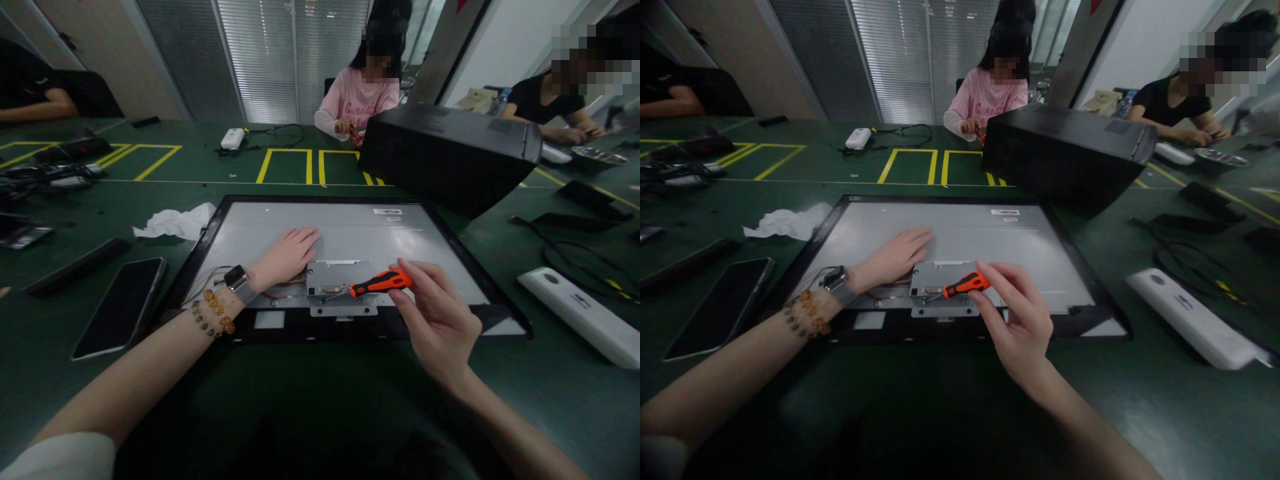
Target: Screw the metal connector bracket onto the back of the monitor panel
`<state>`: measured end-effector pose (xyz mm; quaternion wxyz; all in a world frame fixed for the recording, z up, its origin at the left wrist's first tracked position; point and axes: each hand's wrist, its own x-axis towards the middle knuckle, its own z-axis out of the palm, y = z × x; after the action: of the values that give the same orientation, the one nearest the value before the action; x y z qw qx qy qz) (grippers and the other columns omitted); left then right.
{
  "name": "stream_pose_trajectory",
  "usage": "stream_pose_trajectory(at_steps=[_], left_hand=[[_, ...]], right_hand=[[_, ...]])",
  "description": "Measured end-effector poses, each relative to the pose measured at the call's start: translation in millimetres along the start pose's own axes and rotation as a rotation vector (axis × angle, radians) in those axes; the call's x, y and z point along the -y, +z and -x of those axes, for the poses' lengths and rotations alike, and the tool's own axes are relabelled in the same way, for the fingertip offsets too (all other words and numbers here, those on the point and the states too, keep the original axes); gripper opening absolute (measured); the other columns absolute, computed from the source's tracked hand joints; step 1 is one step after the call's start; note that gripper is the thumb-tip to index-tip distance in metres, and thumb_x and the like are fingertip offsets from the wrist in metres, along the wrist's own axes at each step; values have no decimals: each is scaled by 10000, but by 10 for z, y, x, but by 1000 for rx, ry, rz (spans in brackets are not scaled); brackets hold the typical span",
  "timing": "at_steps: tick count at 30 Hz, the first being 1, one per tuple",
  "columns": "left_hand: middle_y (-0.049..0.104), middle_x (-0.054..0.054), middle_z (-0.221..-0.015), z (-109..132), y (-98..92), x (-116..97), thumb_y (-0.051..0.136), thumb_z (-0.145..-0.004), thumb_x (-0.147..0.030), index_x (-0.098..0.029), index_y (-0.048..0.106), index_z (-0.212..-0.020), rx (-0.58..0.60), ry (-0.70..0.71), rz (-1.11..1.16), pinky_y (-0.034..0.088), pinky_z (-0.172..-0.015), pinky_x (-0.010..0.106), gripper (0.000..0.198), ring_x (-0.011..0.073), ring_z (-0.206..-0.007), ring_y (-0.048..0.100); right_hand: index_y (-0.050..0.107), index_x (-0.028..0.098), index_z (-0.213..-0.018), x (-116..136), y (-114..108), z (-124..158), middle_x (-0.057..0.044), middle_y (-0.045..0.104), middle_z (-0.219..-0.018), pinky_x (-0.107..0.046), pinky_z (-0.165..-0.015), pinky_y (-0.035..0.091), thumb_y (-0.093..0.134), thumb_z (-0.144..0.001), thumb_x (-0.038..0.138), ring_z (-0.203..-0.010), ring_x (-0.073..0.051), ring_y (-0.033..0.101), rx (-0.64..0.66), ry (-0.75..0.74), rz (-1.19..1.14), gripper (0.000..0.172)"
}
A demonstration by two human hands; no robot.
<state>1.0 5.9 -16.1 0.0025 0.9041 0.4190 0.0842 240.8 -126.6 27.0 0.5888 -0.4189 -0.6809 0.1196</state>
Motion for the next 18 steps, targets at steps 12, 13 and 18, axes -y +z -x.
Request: stream_pose_trajectory(at_steps=[12, 13, 18], left_hand=[[374, 120, -1474, 4, -37, -21, 282, -1017, -300, -127, 405, -1383, 8, 3, 8, 253, -1113, 430, 424, 234, -1344, 347], [375, 122, -1473, 2, -35, -20, 290, -1016, -298, -123, 404, -1385, 10, 1, 7, 252, -1114, 429, 424, 236, -1342, 350], [368, 122, -1477, -2, -13, -7, 294, -1017, -294, -124, 403, -1387, 13, 0, 3, 244, -1115, 422, 421, 230, -1352, 333]], right_hand=[[547, 302, -1312, 8, 0, 21, -68, 625, -1200, -445, -897, 531, 563, -849, 71, -1068, -235, 620, 65, 47, -81, 517], [565, 313, -1292, 2, -3, 22, -62, 623, -1182, -429, -874, 540, 584, -837, 71, -1047, -228, 623, 49, 41, -60, 516], [564, 303, -1296, -21, 14, 42, -62, 640, -1134, -425, -864, 551, 597, -828, 66, -998, -214, 636, -1, 43, -36, 526]])
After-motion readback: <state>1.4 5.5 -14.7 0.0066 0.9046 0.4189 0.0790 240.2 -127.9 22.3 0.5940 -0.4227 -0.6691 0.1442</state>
